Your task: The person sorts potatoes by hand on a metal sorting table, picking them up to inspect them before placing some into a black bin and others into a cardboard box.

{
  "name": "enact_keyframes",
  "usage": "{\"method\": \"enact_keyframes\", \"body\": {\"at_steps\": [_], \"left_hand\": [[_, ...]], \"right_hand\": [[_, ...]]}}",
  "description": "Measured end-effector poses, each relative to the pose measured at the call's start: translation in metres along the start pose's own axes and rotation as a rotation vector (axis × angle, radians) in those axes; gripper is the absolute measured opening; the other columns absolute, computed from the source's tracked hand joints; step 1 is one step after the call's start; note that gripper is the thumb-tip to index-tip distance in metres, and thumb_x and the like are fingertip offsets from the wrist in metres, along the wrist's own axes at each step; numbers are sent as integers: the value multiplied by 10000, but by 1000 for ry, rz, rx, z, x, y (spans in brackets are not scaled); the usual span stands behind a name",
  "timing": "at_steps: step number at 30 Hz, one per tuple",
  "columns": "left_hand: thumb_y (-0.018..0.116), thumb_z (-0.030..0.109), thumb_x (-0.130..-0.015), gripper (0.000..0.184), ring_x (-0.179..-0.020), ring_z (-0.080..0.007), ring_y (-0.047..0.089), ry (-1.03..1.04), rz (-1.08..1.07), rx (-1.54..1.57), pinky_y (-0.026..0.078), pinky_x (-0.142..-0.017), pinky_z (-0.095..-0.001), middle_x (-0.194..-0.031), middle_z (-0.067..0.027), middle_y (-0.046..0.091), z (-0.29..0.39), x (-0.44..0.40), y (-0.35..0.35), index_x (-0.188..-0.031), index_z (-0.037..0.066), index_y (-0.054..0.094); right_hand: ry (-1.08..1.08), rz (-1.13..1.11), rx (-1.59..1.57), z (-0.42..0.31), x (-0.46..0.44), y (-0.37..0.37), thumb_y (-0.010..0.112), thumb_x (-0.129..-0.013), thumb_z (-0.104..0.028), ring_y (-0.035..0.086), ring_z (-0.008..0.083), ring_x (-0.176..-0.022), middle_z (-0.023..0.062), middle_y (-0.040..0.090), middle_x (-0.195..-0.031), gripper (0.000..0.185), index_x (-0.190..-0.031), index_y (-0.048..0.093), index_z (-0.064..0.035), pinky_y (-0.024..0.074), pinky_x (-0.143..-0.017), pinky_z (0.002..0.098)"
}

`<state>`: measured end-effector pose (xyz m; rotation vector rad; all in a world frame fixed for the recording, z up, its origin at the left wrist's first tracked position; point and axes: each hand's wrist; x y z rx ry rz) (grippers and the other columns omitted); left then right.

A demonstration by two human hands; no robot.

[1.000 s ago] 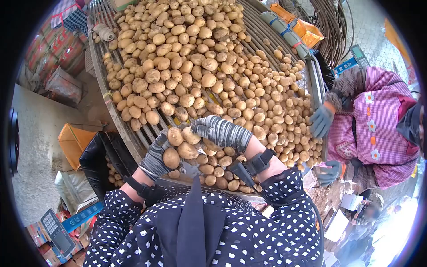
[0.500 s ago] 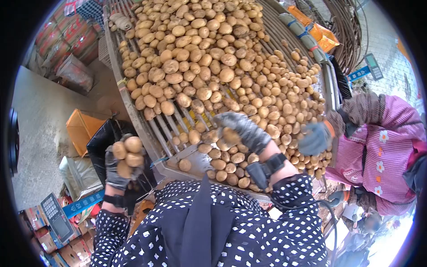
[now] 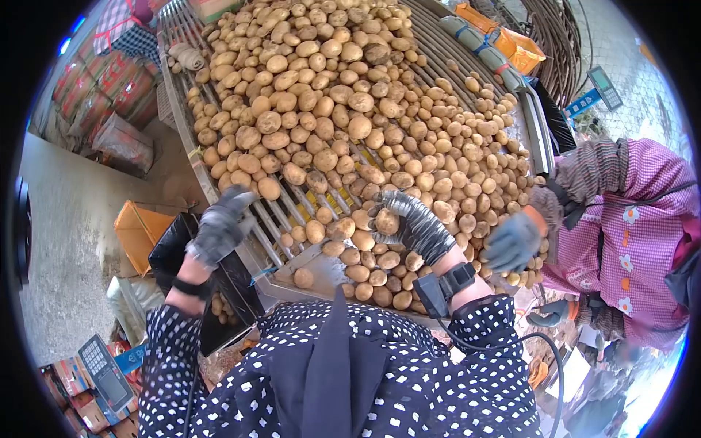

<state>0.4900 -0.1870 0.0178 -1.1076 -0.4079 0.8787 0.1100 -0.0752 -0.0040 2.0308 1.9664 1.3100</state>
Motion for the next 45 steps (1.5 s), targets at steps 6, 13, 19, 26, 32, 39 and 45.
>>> {"method": "enact_keyframes", "body": {"at_steps": [6, 13, 19, 26, 32, 39, 45], "left_hand": [[523, 127, -915, 287, -874, -358, 692, 15, -390, -536, 560, -707, -417, -1155, -247, 607, -3, -74, 63, -1169, 12, 592], [695, 91, -732, 460, -930, -352, 673, -159, -100, 12, 554, -801, -414, -1047, -197, 643, 6, -33, 26, -1177, 64, 579], [747, 206, -747, 607, -1006, -351, 655, -396, -34, -65, 535, -860, -440, -1190, -211, 612, -51, -41, -10, -1289, 58, 516], [675, 156, -799, 713, -995, -400, 637, -325, -288, -403, 517, -865, -464, -1150, -257, 595, -25, -80, 12, -1458, 152, 403], [636, 133, -849, 567, -960, -355, 664, -113, -391, -386, 530, -803, -455, -1063, -176, 678, -24, -77, 3, -1393, 108, 475], [671, 113, -827, 572, -928, -324, 675, -94, -347, -436, 537, -781, -426, -1037, -162, 688, -23, -69, 13, -1374, 108, 502], [714, 95, -754, 638, -1040, -320, 649, -264, -313, 82, 517, -886, -391, -1146, -184, 660, -40, -71, 5, -1354, 58, 503]], "right_hand": [[-80, -15, 9, 8, 22, -13, 627, -934, -273, 626, 200, -1072, 63, 610, -1221, 454, -1326, 547, -59, 591, -816, 427], [28, 59, -108, 22, 18, -17, 643, -921, -258, 702, 217, -836, 97, 683, -1001, 405, -1255, 574, -38, 620, -628, 354], [61, 68, -16, 21, -2, -7, 636, -939, -281, 681, 179, -803, 58, 673, -974, 327, -1180, 630, -60, 609, -632, 345], [64, 99, 29, 11, 6, 7, 643, -936, -260, 651, 149, -966, 34, 654, -1108, 357, -1244, 619, -80, 596, -738, 326], [16, 143, -3, 22, 6, 1, 649, -934, -287, 672, 171, -788, 41, 670, -932, 310, -1161, 651, -76, 594, -643, 325], [13, 113, -38, 25, 5, -2, 647, -936, -252, 673, 179, -807, 53, 668, -938, 255, -1107, 657, -62, 603, -670, 343], [57, 152, -86, 21, 11, 0, 617, -957, -275, 675, 202, -938, 63, 668, -1074, 328, -1217, 616, -76, 609, -721, 405]]}}
Point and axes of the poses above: each hand's wrist, its own x-axis away from the middle knuckle, its own y-axis out of the palm, z = x × y
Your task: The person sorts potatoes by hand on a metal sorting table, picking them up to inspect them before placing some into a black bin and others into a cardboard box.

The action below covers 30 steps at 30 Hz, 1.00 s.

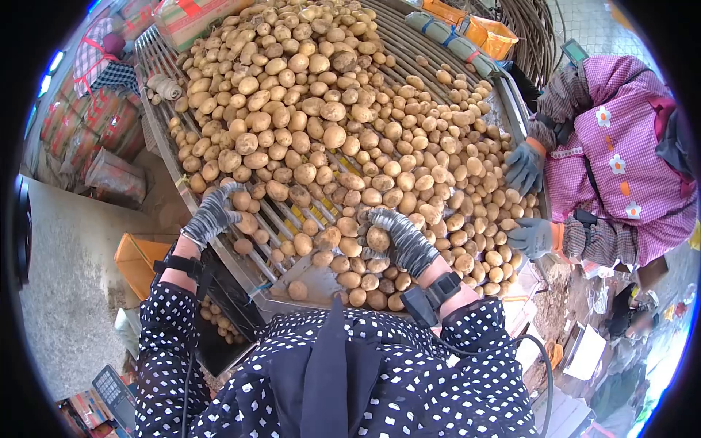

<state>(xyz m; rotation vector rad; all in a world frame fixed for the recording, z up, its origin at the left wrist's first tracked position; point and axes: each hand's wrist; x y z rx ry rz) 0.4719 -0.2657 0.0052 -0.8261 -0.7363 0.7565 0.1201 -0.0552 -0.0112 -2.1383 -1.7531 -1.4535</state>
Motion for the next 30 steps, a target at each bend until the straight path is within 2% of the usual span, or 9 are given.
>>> {"method": "enact_keyframes", "body": {"at_steps": [3, 7, 8, 10, 12, 20, 22, 28, 30], "left_hand": [[721, 76, -722, 674, -1195, -332, 582, 9, -68, 101, 461, -1022, -363, -1276, -207, 605, -8, 7, 24, -1352, 11, 491], [725, 71, -730, 623, -1165, -343, 595, 166, -119, 64, 489, -978, -385, -1236, -205, 625, 16, 19, 49, -1321, 83, 530], [739, 73, -731, 624, -1157, -342, 599, -5, -246, 111, 486, -979, -391, -1236, -204, 624, 34, 21, 43, -1320, 83, 533], [757, 99, -728, 659, -1151, -346, 601, -51, -355, -14, 480, -985, -397, -1219, -201, 634, 56, 24, 36, -1342, 83, 517], [767, 138, -740, 707, -1088, -345, 640, 114, -302, -50, 514, -929, -402, -1162, -201, 661, 46, 30, 44, -1380, 83, 471], [785, 128, -729, 879, -1093, -348, 639, 78, -473, -228, 516, -919, -402, -1171, -219, 653, 68, 32, 36, -1484, 87, 336], [788, 111, -719, 892, -1064, -344, 652, 329, -454, -334, 530, -887, -396, -1140, -217, 663, 71, 34, 40, -1485, 98, 332], [825, 167, -698, 911, -1049, -346, 661, 154, -580, -231, 537, -895, -403, -1142, -201, 671, 78, 23, 47, -1471, 108, 345], [833, 197, -701, 921, -1071, -336, 656, 177, -544, -166, 533, -918, -398, -1181, -199, 658, 71, 24, 56, -1470, 90, 337]], "right_hand": [[-31, -38, -11, 0, -1, 3, 611, -961, -259, 655, 210, -1028, 62, 652, -1150, 329, -1222, 605, -59, 593, -838, 441], [-124, -192, -212, 8, -9, -6, 630, -918, -134, 657, 249, -1018, 107, 626, -1140, 292, -1188, 594, -30, 599, -861, 476], [-135, -226, -253, 7, -9, -3, 621, -909, -95, 656, 255, -1020, 116, 623, -1145, 296, -1190, 584, -9, 600, -866, 473], [-153, -298, -290, 4, -8, -1, 612, -877, -16, 657, 255, -1020, 126, 621, -1150, 340, -1211, 562, 18, 603, -874, 427], [-187, -233, -100, 0, -3, 6, 626, -861, 7, 656, 246, -1022, 131, 619, -1160, 389, -1242, 548, 23, 604, -871, 375], [-23, -184, 267, 5, -14, 28, 693, -888, -134, 657, 195, -976, 87, 593, -1177, 447, -1294, 533, -35, 627, -733, 323], [37, -179, 459, 0, -18, 44, 682, -898, -155, 635, 196, -1018, 72, 583, -1134, 432, -1296, 536, -71, 622, -760, 351], [12, -193, 597, -3, -40, 64, 684, -902, -157, 652, 191, -970, 77, 616, -1110, 446, -1306, 529, -49, 626, -710, 314], [26, -173, 661, -7, -31, 73, 716, -878, -138, 639, 231, -1025, 102, 598, -1198, 439, -1276, 559, -36, 628, -753, 380]]}}
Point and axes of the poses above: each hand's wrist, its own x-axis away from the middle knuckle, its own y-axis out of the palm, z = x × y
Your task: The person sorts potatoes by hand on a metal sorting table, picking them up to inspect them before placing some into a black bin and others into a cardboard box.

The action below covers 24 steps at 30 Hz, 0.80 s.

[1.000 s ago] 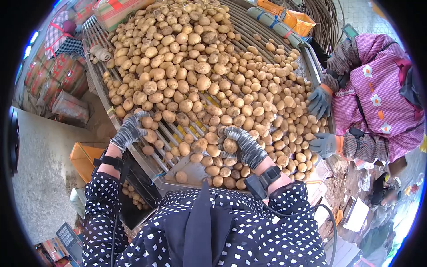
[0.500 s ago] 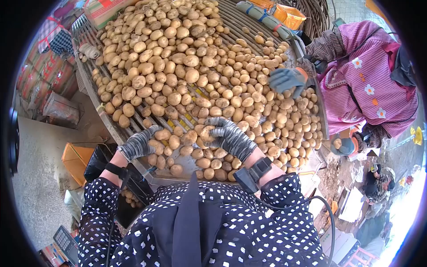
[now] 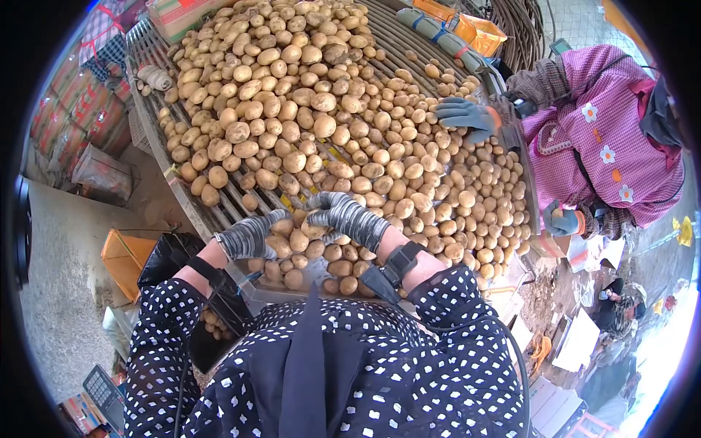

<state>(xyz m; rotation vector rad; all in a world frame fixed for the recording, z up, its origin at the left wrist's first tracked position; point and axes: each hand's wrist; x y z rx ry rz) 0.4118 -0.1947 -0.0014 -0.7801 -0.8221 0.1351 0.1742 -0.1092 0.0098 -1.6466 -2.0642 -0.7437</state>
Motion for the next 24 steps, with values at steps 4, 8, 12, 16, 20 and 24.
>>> {"method": "enact_keyframes", "body": {"at_steps": [4, 8, 12, 16, 20, 24], "left_hand": [[828, 202, -715, 918, -1103, -337, 641, -104, -134, -101, 529, -930, -394, -1182, -210, 652, 31, -2, -16, -1473, 70, 328], [875, 261, -646, 985, -1158, -296, 608, -49, -123, 288, 513, -956, -377, -1238, -193, 622, 8, -10, 6, -1454, 49, 354], [884, 278, -648, 959, -1221, -254, 552, 161, 34, 417, 454, -1032, -343, -1303, -142, 584, -11, -20, 21, -1430, 28, 387], [850, 326, -677, 888, -1189, -190, 552, 350, -154, 1227, 493, -996, -338, -1299, -113, 561, 33, -13, 3, -1388, -4, 433], [752, 313, -804, 738, -1120, -229, 592, 269, -78, 1732, 545, -918, -323, -1257, -121, 565, 84, -3, 9, -1405, 35, 427], [604, 313, -942, 548, -1126, -264, 607, 220, -35, 1934, 576, -901, -366, -1279, -153, 558, 114, -11, 16, -1396, 53, 440]], "right_hand": [[-35, 0, 4, 3, 7, -9, 714, -884, -162, 647, 162, -921, 74, 616, -1114, 458, -1293, 547, -42, 608, -657, 268], [-39, -8, -40, 22, 6, -20, 683, -895, -131, 642, 144, -916, 66, 601, -1114, 443, -1303, 534, -46, 609, -649, 251], [-72, -3, -181, 40, 19, -29, 666, -911, -134, 662, 166, -900, 85, 598, -1154, 433, -1312, 528, -48, 618, -671, 266], [-596, 19, 73, 73, 16, -35, 664, -910, -147, 583, 176, -1103, 67, 579, -1219, 409, -1291, 558, -44, 555, -888, 297], [-326, 75, -322, 23, 49, -19, 649, -931, -141, 561, 154, -1133, 56, 610, -1217, 385, -1286, 564, -18, 482, -971, 294], [-488, 404, -457, 28, 43, -23, 636, -938, -130, 583, 150, -1063, 65, 627, -1159, 320, -1225, 586, 1, 475, -962, 297]]}}
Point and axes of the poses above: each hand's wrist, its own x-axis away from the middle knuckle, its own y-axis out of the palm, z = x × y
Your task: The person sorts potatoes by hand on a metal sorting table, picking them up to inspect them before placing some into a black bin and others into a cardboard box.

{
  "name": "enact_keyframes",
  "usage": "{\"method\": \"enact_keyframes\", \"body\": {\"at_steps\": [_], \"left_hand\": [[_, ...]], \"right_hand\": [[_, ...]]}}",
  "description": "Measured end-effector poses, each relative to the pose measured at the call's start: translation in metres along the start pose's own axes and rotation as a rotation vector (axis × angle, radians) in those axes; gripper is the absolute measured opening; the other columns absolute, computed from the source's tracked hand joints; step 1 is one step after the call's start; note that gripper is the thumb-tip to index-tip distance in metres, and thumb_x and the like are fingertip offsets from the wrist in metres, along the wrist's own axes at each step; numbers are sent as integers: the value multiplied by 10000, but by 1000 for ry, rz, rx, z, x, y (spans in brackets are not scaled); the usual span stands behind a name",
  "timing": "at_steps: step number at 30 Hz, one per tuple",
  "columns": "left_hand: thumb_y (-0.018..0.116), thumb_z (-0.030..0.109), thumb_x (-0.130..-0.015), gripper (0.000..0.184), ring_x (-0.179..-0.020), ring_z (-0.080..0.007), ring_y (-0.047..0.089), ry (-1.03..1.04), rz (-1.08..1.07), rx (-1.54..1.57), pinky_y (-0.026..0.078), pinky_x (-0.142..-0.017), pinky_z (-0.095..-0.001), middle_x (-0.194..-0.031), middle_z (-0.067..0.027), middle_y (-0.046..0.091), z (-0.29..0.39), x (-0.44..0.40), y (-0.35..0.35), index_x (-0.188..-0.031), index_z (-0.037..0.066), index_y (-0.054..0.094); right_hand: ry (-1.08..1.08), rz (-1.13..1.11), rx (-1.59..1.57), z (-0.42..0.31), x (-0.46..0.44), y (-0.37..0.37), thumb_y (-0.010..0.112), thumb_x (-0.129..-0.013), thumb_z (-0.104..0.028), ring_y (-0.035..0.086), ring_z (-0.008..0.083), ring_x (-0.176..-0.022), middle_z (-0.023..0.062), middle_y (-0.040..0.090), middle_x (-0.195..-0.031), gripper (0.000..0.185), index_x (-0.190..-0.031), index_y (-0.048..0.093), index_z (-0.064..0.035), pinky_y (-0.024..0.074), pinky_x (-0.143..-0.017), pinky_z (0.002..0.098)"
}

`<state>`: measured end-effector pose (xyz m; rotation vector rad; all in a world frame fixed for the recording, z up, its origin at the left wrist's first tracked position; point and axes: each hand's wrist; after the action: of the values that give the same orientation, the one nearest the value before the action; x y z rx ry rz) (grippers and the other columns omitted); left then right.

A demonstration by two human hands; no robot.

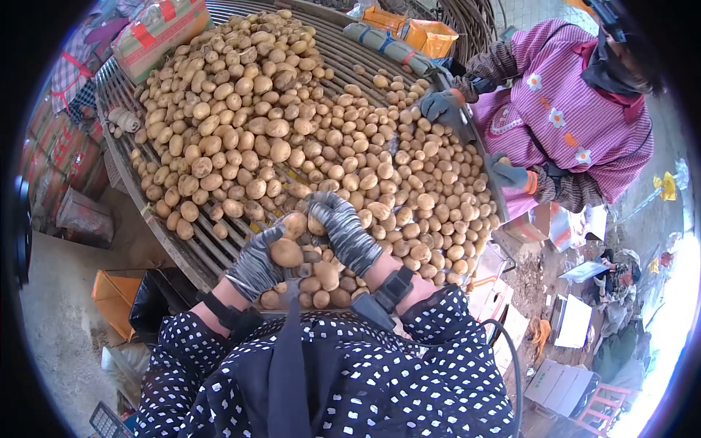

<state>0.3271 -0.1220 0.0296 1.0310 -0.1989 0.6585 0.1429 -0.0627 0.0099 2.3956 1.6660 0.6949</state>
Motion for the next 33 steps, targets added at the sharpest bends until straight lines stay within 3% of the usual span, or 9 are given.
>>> {"method": "enact_keyframes", "body": {"at_steps": [8, 19, 21, 23, 24, 26, 28, 31, 33], "left_hand": [[489, 432, -997, 564, -1154, -315, 598, 110, 21, 298, 565, -941, -440, -1286, -198, 551, -6, -11, 14, -1353, -4, 461], [638, 505, -878, 594, -885, -318, 688, 466, -87, 319, 627, -633, -426, -1134, -206, 617, -8, 64, -18, -1229, 31, 572], [611, 546, -884, 605, -882, -303, 649, 507, -59, 196, 593, -611, -390, -1272, -177, 561, -2, 120, -68, -1294, 107, 540], [574, 497, -931, 524, -906, -291, 649, 554, 155, 168, 577, -591, -396, -1291, -138, 576, -9, 180, -139, -1297, 123, 547], [592, 484, -926, 487, -923, -282, 644, 525, 390, 85, 573, -616, -406, -1201, -99, 626, -17, 215, -194, -1274, 145, 564], [625, 462, -910, 464, -1010, -272, 631, 230, 818, 105, 554, -729, -441, -1177, -65, 642, -34, 281, -288, -1266, 169, 573], [756, 263, -847, 535, -1094, -307, 593, 187, 1357, -999, 494, -939, -409, -1197, -136, 615, -73, 317, -380, -1307, 88, 548], [751, 172, -852, 524, -1161, -253, 574, 76, 1394, -1865, 463, -992, -361, -1245, -139, 610, -31, 288, -268, -1315, 53, 536], [711, 138, -880, 458, -1105, -212, 603, 535, 889, -1043, 476, -966, -329, -1219, -129, 634, -14, 211, -155, -1290, 21, 545]], "right_hand": [[-312, 29, 387, -33, 10, 14, 615, -935, -128, 569, 158, -1082, 74, 628, -1179, 355, -1268, 579, -11, 449, -974, 290], [9, -455, 278, -78, 19, -16, 546, -980, -478, 652, 213, -1053, 127, 604, -1263, 583, -1381, 483, -59, 556, -864, 363], [-30, -320, 835, -83, 22, -51, 588, -976, -402, 659, 161, -944, 81, 687, -1081, 439, -1213, 599, -31, 561, -803, 306], [-231, -359, 1031, -48, 34, -102, 667, -936, -181, 634, 123, -819, 58, 687, -920, 230, -1106, 662, -25, 538, -732, 296], [56, -317, 1132, -35, 47, -112, 711, -895, -172, 643, 118, -827, 79, 699, -908, 231, -1084, 668, -47, 537, -750, 286], [-56, -533, 1467, -25, 70, -119, 774, -804, -242, 658, 251, -958, 109, 661, -1014, 365, -1111, 671, -75, 538, -828, 374], [-253, -628, 1615, -11, 80, -123, 782, -776, -295, 615, 310, -1026, 117, 610, -1106, 421, -1129, 673, -92, 519, -868, 427], [-209, -702, 1748, -12, 76, -111, 799, -746, -347, 600, 322, -1025, 128, 588, -1121, 508, -1174, 657, -113, 513, -867, 434], [-182, -795, 1824, -22, 72, -94, 824, -706, -347, 615, 323, -1007, 153, 598, -1103, 584, -1200, 633, -100, 516, -857, 441]]}}
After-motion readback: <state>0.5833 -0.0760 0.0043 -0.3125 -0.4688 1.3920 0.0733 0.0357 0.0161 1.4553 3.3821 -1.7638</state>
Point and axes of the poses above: each hand's wrist, its own x-axis away from the middle knuckle, its own y-axis out of the palm, z = x × y
